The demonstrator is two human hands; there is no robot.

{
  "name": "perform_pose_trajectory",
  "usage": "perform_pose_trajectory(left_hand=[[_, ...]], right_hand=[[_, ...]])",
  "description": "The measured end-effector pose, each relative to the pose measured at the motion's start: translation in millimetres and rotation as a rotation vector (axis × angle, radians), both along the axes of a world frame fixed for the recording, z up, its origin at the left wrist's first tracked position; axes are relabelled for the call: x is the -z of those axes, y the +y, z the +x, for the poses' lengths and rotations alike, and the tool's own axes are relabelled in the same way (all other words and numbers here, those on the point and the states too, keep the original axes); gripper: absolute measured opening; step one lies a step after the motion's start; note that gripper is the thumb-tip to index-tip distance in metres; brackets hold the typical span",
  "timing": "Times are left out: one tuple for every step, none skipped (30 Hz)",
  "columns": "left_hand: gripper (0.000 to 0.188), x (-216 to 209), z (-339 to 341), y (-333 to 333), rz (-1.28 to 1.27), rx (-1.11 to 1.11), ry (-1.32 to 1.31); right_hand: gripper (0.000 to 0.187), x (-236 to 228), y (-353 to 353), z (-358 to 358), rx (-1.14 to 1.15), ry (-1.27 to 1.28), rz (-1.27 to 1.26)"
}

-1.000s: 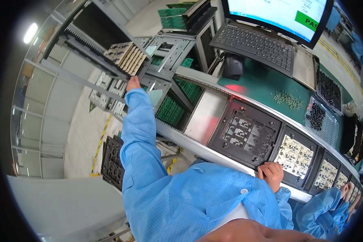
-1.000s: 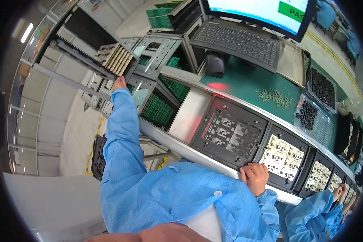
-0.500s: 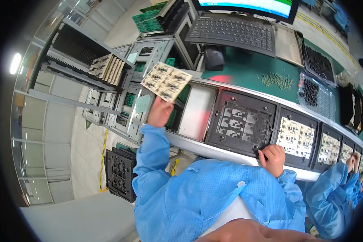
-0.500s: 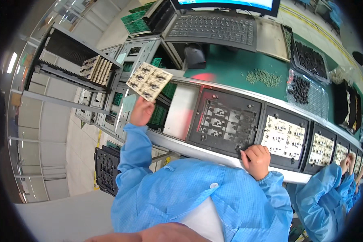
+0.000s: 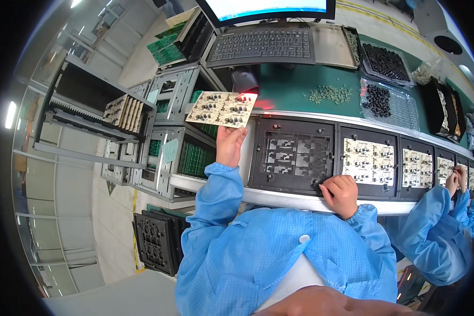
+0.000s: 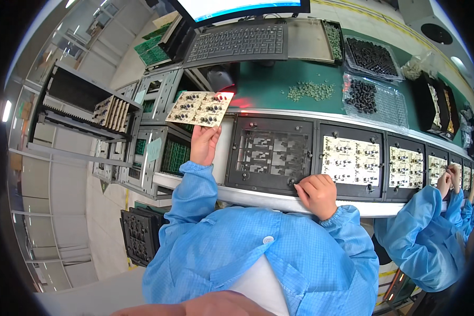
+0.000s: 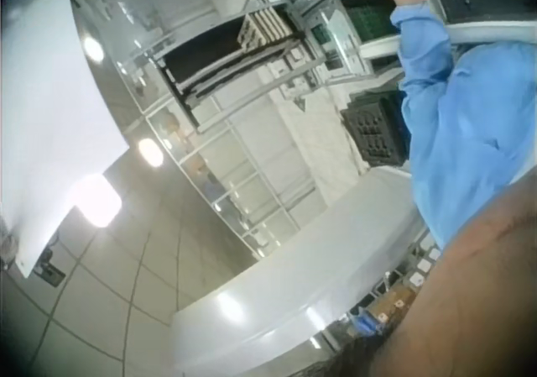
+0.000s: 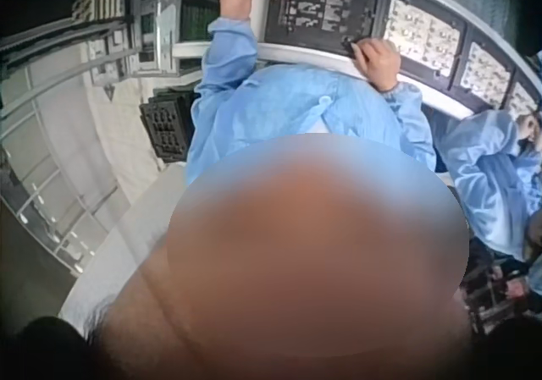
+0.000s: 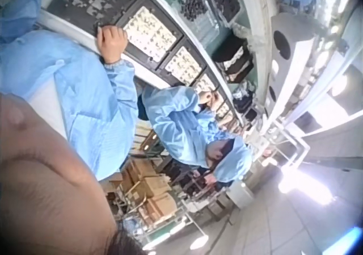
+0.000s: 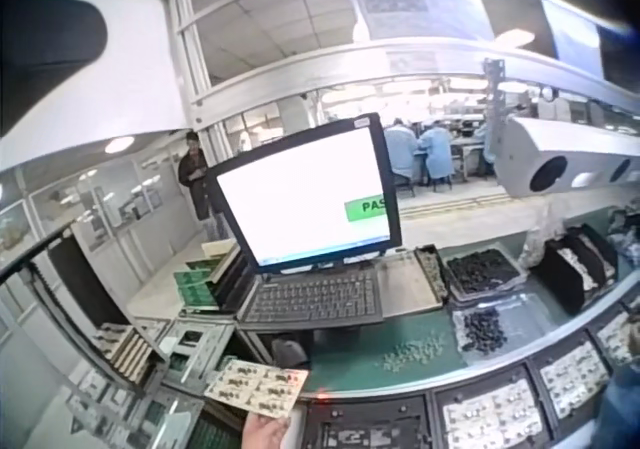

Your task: The person assembles circuit boards on a conveyor line by placing boards onto fixtures, inserting small electronic components into them by hand, scanning barcodes, and stacking plastic carrier trays.

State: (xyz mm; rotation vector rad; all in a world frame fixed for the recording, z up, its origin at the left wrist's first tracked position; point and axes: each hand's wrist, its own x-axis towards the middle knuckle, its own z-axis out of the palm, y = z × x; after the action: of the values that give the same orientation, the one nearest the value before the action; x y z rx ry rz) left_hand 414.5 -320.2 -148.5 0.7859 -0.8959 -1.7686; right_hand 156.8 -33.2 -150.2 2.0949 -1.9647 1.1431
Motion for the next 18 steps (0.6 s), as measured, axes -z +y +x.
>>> perform_pose_trajectory(left_hand=[[0.054,0.5,-3.4,-1.0,-0.006,0.004,0.0],[0.054,1.0,-6.6,-1.4,0.007,0.016,-0.001],[0.055,1.5,-9.6,-1.3,0.021,0.027,-0.003],[0.054,1.1,-14.4,0.1,0.013,0.016,0.008],[0.054,1.4,-17.9,0.7,0.01,0.016,0.007],[0.054,2.0,-20.6,1.2,0.018,0.018,0.024],[0.054,2.7,-22.3,2.1,0.028,0.019,0.041],[0.053,3.7,-23.6,2.5,0.033,0.007,0.027],[0.053,4.6,-24.6,2.6,0.032,0.005,0.027],[0.053,5.3,-25.7,2.7,0.034,0.001,0.031],[0.052,5.8,-26.6,3.0,0.036,-0.003,0.036],[0.052,6.0,-27.3,3.8,0.036,-0.005,0.034],[0.051,4.4,-28.6,5.4,0.03,-0.01,0.046],[0.051,2.8,-29.5,6.8,0.024,-0.015,0.057],[0.051,1.4,-30.0,7.8,0.026,-0.014,0.056],[0.05,0.4,-30.8,9.3,0.026,-0.025,0.059],[0.049,-0.5,-31.4,10.7,0.025,-0.035,0.061],[0.049,-1.5,-32.1,11.6,0.028,-0.035,0.06]], right_hand=[[0.015,0.8,-0.2,-1.0,0.004,0.0,-0.006],[0.015,1.8,-0.4,-1.5,-0.001,-0.005,-0.01],[0.015,2.6,-0.6,-1.9,-0.007,-0.01,-0.014],[0.015,3.4,-0.7,-2.6,-0.006,-0.011,-0.018],[0.015,4.1,-0.7,-2.9,-0.009,-0.015,-0.015],[0.015,4.9,-1.1,-3.2,-0.012,-0.019,-0.012],[0.015,5.6,-1.3,-3.3,-0.014,-0.019,-0.013],[0.015,6.4,-1.7,-3.3,-0.014,-0.02,-0.012],[0.016,6.9,-1.9,-3.2,-0.014,-0.021,-0.01],[0.016,7.0,-2.2,-3.0,-0.016,-0.022,-0.01],[0.016,6.9,-2.6,-2.8,-0.016,-0.026,-0.012],[0.016,6.9,-3.0,-2.4,-0.017,-0.03,-0.013],[0.016,6.7,-3.0,-2.0,-0.017,-0.031,-0.012],[0.016,6.4,-3.1,-1.5,-0.014,-0.029,-0.009],[0.016,6.2,-3.3,-1.0,-0.011,-0.027,-0.006],[0.016,5.7,-3.2,-0.8,-0.012,-0.028,-0.004],[0.016,5.2,-3.4,-0.5,-0.014,-0.027,-0.008],[0.016,4.8,-3.4,-0.3,-0.015,-0.026,-0.012]])
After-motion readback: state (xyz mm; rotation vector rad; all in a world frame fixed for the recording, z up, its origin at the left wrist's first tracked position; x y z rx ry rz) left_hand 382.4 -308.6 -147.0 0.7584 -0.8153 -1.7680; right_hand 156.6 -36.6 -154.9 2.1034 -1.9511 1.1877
